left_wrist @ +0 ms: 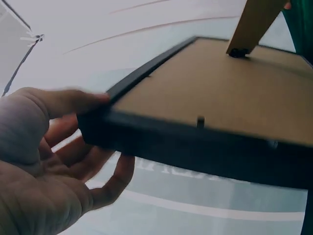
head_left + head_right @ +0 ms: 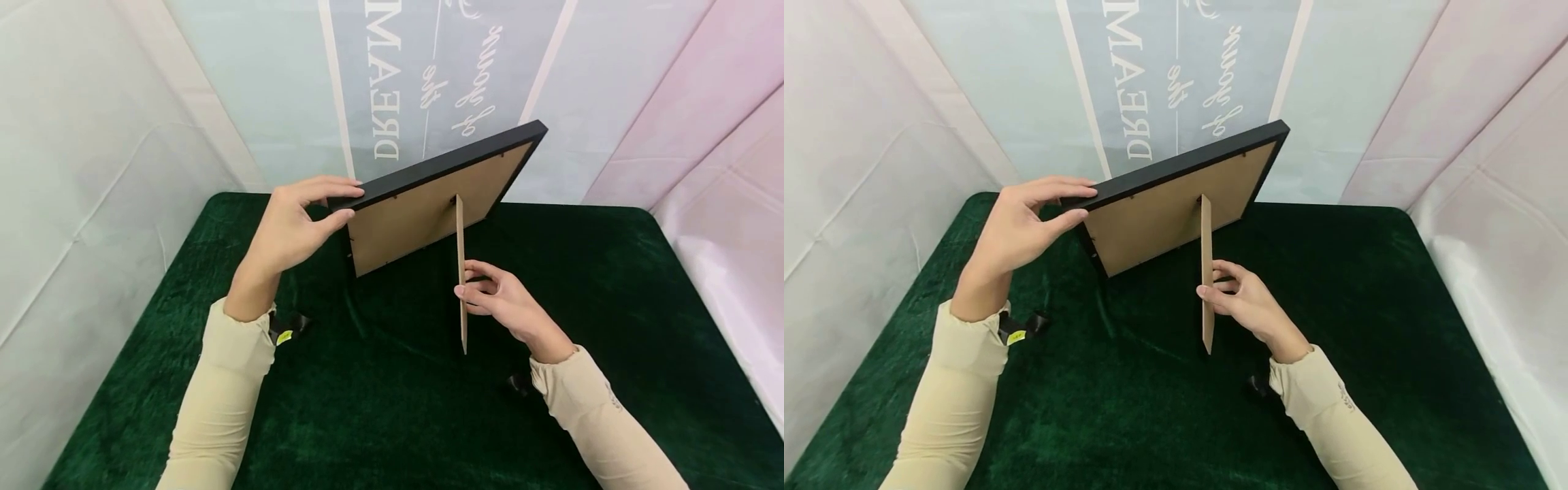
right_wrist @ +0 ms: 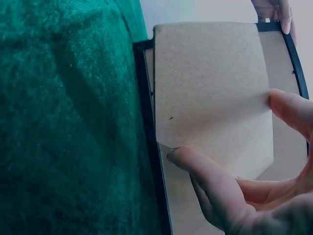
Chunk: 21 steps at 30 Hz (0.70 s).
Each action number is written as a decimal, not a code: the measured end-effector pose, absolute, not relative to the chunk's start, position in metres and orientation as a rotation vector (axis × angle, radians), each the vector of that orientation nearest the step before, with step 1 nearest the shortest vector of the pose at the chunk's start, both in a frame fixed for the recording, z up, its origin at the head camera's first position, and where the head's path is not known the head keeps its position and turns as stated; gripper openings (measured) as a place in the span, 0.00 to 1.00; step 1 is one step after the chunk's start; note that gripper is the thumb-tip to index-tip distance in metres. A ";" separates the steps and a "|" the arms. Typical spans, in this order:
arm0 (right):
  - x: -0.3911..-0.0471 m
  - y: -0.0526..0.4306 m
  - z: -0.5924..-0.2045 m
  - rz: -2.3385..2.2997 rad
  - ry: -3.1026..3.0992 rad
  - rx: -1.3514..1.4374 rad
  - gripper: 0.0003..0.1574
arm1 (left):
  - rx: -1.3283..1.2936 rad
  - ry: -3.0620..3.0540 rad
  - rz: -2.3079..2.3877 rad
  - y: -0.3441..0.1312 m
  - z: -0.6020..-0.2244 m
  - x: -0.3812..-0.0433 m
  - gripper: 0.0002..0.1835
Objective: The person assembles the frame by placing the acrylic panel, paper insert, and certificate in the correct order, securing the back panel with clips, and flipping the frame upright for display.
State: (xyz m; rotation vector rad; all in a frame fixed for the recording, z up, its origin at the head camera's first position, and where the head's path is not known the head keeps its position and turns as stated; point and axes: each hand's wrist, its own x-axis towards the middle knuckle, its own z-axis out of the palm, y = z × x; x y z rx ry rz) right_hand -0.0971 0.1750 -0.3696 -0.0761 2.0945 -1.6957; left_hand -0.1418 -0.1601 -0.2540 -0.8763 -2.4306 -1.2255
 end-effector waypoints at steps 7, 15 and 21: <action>-0.098 0.169 -0.375 -1.697 2.103 -0.049 0.48 | -0.853 -2.380 -1.207 -0.158 -0.261 -0.143 0.14; -0.093 0.159 -0.384 -1.617 2.198 -0.076 0.48 | -0.874 -2.271 -1.166 -0.158 -0.273 -0.145 0.14; -0.089 0.149 -0.389 -1.622 2.202 -0.046 0.49 | -0.921 -2.203 -1.164 -0.160 -0.280 -0.148 0.14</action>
